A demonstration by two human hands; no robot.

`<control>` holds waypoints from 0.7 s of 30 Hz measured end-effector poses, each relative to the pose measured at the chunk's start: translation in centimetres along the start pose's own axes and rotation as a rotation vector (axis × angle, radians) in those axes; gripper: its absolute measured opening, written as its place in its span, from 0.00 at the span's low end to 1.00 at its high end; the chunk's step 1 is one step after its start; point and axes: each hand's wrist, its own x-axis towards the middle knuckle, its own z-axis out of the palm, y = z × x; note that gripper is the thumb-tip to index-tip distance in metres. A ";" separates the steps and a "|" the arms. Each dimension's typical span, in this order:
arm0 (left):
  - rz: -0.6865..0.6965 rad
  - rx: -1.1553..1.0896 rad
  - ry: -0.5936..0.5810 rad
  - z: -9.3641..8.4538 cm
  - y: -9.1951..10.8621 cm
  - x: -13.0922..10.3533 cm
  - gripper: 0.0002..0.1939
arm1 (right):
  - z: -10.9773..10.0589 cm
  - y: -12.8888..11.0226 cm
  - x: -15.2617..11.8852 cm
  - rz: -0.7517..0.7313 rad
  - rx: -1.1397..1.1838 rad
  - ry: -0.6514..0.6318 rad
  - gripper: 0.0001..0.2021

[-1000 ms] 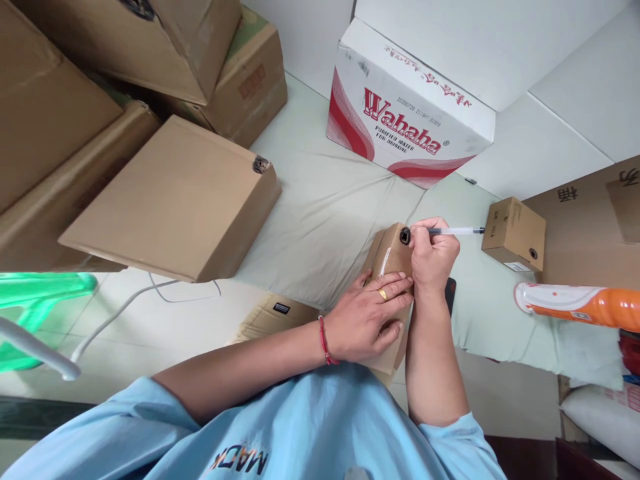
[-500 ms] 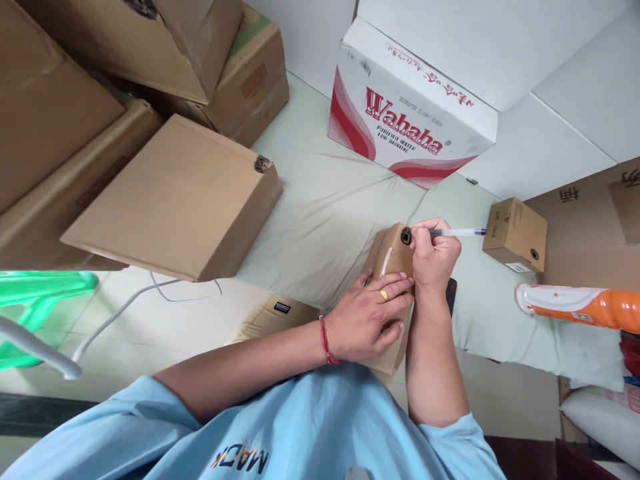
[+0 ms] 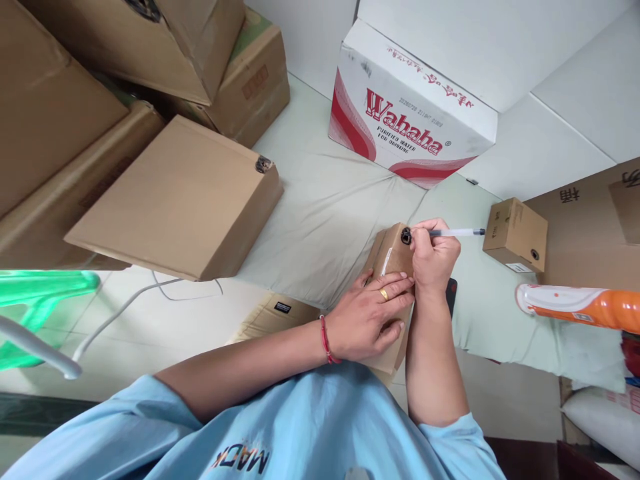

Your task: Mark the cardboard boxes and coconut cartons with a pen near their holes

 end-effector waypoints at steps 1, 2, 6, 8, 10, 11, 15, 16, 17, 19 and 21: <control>0.000 -0.001 -0.002 0.0 0.0 0.0 0.24 | 0.0 0.0 0.0 0.005 -0.004 -0.002 0.07; -0.001 -0.003 -0.004 0.0 0.0 0.0 0.24 | 0.0 0.0 0.0 0.010 -0.008 0.000 0.07; -0.008 -0.007 -0.014 -0.1 0.1 0.0 0.24 | 0.1 0.4 -0.1 0.014 -0.036 0.056 0.08; -0.011 -0.010 -0.011 -0.1 0.1 0.0 0.24 | 0.1 0.5 -0.2 0.016 -0.037 0.100 0.08; -0.009 -0.011 0.000 0.0 0.1 0.1 0.24 | 0.1 0.7 -0.3 0.018 -0.020 0.128 0.08; -0.007 -0.011 0.007 0.0 0.1 0.1 0.24 | 0.1 0.7 -0.3 0.017 -0.009 0.130 0.08; -0.005 -0.010 0.012 0.0 0.1 0.1 0.24 | 0.0 0.8 -0.3 0.013 0.003 0.099 0.08; -0.007 -0.010 0.008 0.0 0.1 0.1 0.24 | 0.0 0.8 -0.3 0.014 0.003 0.090 0.08; -0.008 -0.011 0.005 -0.1 0.1 0.1 0.24 | 0.0 0.7 -0.3 0.014 0.006 0.083 0.08; -0.004 -0.012 0.004 -0.1 0.1 0.1 0.24 | 0.0 0.5 -0.3 0.010 0.013 0.075 0.08; -0.002 -0.014 0.005 -0.1 0.0 0.0 0.24 | -0.1 0.3 -0.4 0.005 0.005 0.070 0.09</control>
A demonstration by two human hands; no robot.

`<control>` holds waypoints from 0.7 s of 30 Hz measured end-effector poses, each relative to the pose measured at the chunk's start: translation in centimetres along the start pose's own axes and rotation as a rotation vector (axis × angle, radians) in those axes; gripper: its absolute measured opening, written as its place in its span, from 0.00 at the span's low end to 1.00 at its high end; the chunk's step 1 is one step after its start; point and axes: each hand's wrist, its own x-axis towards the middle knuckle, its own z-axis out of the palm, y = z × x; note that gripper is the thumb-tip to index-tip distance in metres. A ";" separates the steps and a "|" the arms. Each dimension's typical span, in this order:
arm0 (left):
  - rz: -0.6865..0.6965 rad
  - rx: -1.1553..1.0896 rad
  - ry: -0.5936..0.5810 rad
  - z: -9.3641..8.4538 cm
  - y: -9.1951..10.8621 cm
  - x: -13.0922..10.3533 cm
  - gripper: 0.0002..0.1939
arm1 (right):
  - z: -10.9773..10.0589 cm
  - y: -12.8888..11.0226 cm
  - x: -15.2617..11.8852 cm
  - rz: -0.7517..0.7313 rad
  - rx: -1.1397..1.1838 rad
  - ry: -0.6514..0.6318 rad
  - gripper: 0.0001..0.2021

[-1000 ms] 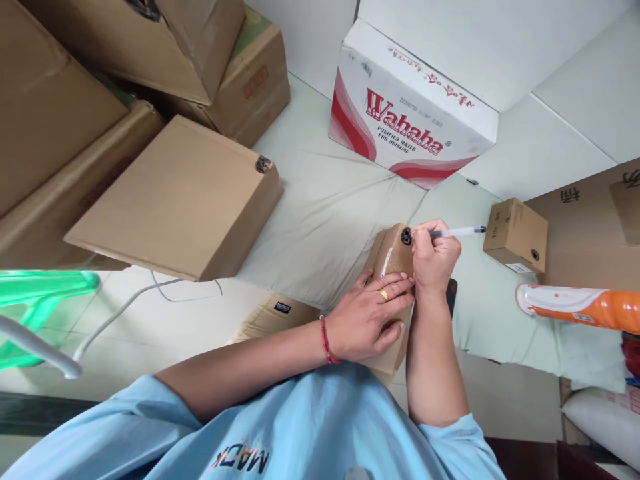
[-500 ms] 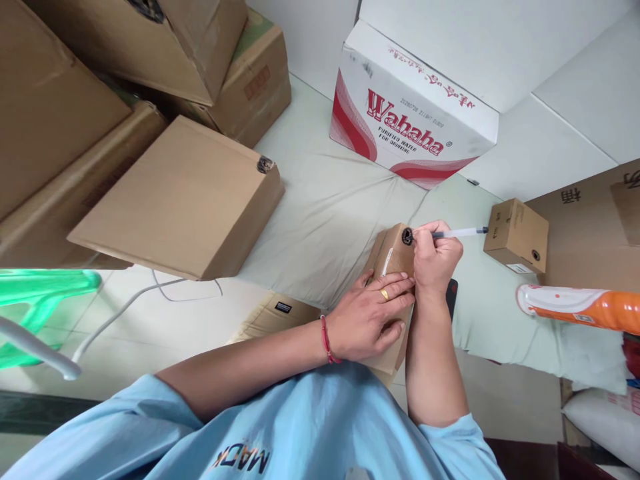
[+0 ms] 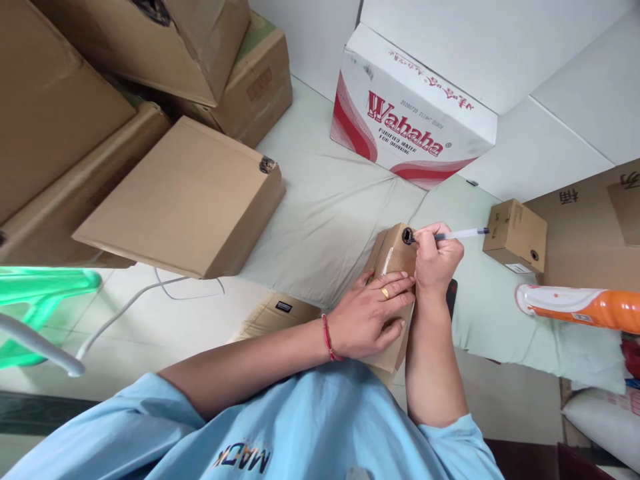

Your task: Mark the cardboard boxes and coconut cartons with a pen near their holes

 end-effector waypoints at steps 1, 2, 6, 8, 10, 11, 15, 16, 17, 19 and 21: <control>-0.002 -0.002 -0.003 0.0 0.0 0.0 0.25 | 0.0 -0.1 0.0 -0.005 -0.016 -0.003 0.09; -0.005 -0.004 -0.008 0.0 0.0 0.0 0.25 | -0.1 -0.3 0.0 -0.010 -0.035 -0.007 0.09; -0.011 -0.008 -0.016 0.1 -0.1 0.0 0.26 | -0.1 -0.7 0.0 -0.019 -0.086 0.000 0.10; -0.007 -0.008 -0.009 0.1 -0.1 0.0 0.26 | 0.0 -0.9 0.0 -0.016 -0.093 0.019 0.10; -0.003 -0.008 0.001 0.1 -0.1 0.0 0.25 | 0.0 -0.9 0.0 -0.014 -0.095 0.035 0.10; -0.002 -0.007 0.004 0.1 -0.1 0.0 0.25 | 0.0 -0.9 0.0 -0.012 -0.096 0.041 0.10; -0.004 -0.004 -0.003 0.1 0.0 0.0 0.26 | -0.1 -1.0 -0.1 -0.005 -0.129 0.071 0.10; -0.006 -0.003 -0.008 0.1 0.0 0.0 0.26 | -0.1 -1.0 -0.1 -0.004 -0.142 0.079 0.10; -0.007 -0.002 -0.010 0.1 0.0 0.0 0.26 | -0.2 -1.0 -0.1 -0.003 -0.152 0.088 0.11; -0.009 0.000 -0.014 0.0 0.0 0.0 0.26 | -0.2 -1.0 -0.1 -0.006 -0.163 0.104 0.11; -0.008 0.002 -0.012 0.1 0.0 0.0 0.26 | -0.2 -1.1 -0.1 -0.010 -0.167 0.114 0.11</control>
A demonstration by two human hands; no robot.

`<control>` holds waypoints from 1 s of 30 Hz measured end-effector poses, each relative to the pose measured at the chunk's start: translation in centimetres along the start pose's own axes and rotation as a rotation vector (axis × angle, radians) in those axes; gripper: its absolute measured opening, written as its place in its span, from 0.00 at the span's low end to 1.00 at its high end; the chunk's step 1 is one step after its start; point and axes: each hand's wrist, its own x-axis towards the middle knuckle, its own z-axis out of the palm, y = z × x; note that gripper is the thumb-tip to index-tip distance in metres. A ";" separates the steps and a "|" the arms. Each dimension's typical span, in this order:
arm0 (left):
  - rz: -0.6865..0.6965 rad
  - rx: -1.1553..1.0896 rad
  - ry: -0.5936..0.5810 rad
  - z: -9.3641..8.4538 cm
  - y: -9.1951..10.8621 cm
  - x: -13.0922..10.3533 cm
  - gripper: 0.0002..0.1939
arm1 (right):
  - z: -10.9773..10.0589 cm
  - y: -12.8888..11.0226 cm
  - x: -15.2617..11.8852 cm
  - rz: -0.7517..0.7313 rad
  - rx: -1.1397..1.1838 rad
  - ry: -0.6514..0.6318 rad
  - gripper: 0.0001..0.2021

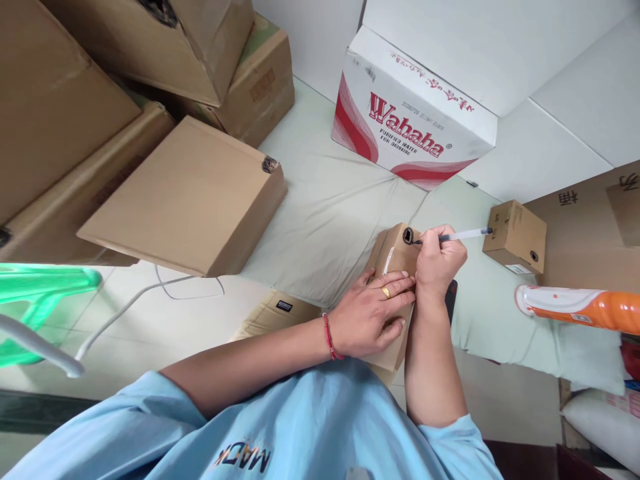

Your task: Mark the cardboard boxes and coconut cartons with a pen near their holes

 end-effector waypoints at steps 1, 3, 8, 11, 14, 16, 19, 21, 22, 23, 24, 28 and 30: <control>0.002 0.000 0.002 0.0 0.0 0.0 0.26 | 0.0 0.0 0.0 -0.002 -0.003 0.004 0.11; 0.006 0.000 0.008 0.1 0.0 0.0 0.26 | 0.0 0.0 0.0 -0.005 -0.005 0.005 0.11; 0.006 0.001 0.022 0.0 0.0 -0.1 0.25 | 0.1 0.0 0.1 0.000 -0.002 0.015 0.10; 0.002 0.004 0.021 0.0 0.0 -0.1 0.24 | 0.1 0.3 0.1 -0.006 0.001 0.022 0.10; 0.006 0.010 0.021 0.0 0.0 -0.1 0.24 | 0.2 0.8 0.2 -0.008 0.000 0.024 0.09; 0.009 0.011 0.025 0.1 0.0 -0.1 0.24 | 0.3 1.2 0.2 0.002 -0.001 0.021 0.08; 0.012 0.009 0.027 0.1 0.0 -0.1 0.24 | 0.5 1.8 0.2 0.011 0.006 0.023 0.08; 0.011 0.008 0.026 0.1 0.0 -0.1 0.25 | 0.6 2.0 0.3 0.008 0.014 0.025 0.08; 0.011 0.009 0.026 0.1 0.0 -0.2 0.25 | 0.6 2.0 0.3 0.007 0.018 0.024 0.08; 0.012 0.010 0.030 0.1 0.0 -0.2 0.24 | 0.6 1.9 0.3 0.008 0.021 0.020 0.08; 0.014 0.012 0.034 0.1 0.0 -0.2 0.24 | 0.6 1.8 0.3 0.009 0.022 0.016 0.08; 0.020 0.020 0.044 0.1 -0.1 -0.2 0.24 | 0.5 1.1 0.3 0.024 0.026 -0.001 0.09; 0.020 0.023 0.043 0.2 -0.1 -0.1 0.24 | 0.5 0.8 0.3 0.029 0.043 -0.010 0.08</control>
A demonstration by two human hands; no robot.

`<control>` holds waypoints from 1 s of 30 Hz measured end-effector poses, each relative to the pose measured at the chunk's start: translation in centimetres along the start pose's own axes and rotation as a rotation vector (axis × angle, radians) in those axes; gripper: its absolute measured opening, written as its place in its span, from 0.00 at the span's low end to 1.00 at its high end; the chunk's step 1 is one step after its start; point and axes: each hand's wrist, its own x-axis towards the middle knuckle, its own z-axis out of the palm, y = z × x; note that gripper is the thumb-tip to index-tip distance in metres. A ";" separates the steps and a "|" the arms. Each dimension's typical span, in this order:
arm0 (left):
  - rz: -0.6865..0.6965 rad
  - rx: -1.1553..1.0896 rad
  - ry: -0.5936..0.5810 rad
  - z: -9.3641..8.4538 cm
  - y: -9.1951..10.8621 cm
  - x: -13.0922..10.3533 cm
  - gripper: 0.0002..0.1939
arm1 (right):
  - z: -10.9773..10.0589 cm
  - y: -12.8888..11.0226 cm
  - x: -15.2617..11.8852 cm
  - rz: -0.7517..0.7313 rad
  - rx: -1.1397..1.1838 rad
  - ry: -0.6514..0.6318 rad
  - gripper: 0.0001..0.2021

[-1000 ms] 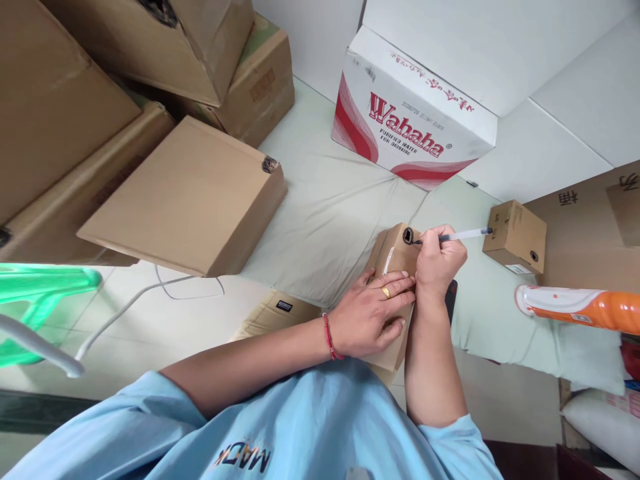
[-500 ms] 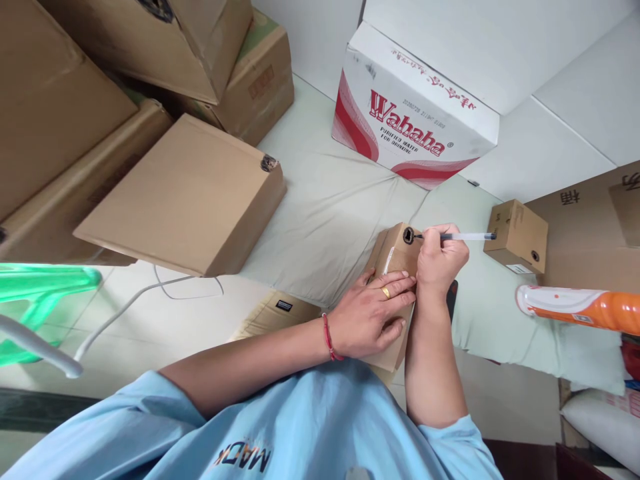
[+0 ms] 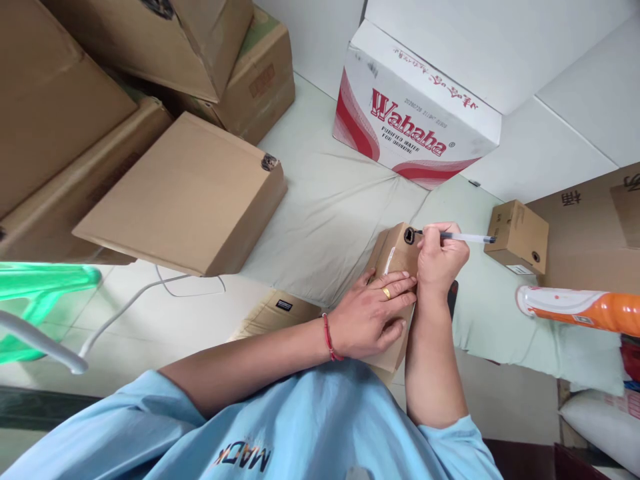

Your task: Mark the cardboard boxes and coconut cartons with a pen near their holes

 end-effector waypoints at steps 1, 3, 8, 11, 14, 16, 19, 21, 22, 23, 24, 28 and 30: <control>0.001 0.001 0.000 0.0 0.0 0.0 0.24 | 0.0 -0.1 0.0 0.000 0.012 -0.003 0.08; 0.003 0.005 0.003 0.0 0.0 0.0 0.24 | 0.0 -0.2 0.0 -0.005 0.034 -0.009 0.08; 0.004 0.004 0.009 0.1 0.0 0.0 0.24 | 0.1 -0.1 0.1 0.001 0.047 -0.031 0.07; 0.001 -0.003 0.004 0.1 0.0 0.0 0.24 | 0.1 -0.1 0.2 -0.014 0.056 -0.045 0.07; 0.000 -0.006 0.003 0.1 0.0 0.0 0.24 | 0.1 -0.1 0.2 -0.015 0.061 -0.051 0.07; 0.002 -0.004 0.004 0.1 0.0 0.0 0.24 | 0.1 -0.1 0.1 -0.012 0.069 -0.058 0.06; 0.004 0.000 0.003 0.0 0.0 0.0 0.24 | 0.1 -0.1 0.1 -0.011 0.067 -0.069 0.07; 0.005 0.001 0.002 0.0 0.0 0.0 0.24 | 0.1 -0.2 0.1 -0.008 0.060 -0.072 0.07; 0.005 0.002 0.002 0.0 0.0 0.0 0.24 | 0.1 -0.2 0.1 -0.008 0.060 -0.074 0.07; 0.005 0.004 0.004 0.0 0.0 0.0 0.24 | 0.1 -0.3 0.1 -0.009 0.063 -0.076 0.07; 0.006 0.005 0.006 0.0 0.0 0.0 0.24 | 0.1 -0.3 0.1 -0.013 0.068 -0.079 0.06; 0.007 0.014 0.017 0.1 0.0 0.0 0.23 | 0.1 -0.3 0.1 -0.015 0.092 -0.092 0.06; 0.006 0.013 0.012 0.1 0.0 0.0 0.23 | 0.1 -0.2 0.1 -0.007 0.098 -0.092 0.06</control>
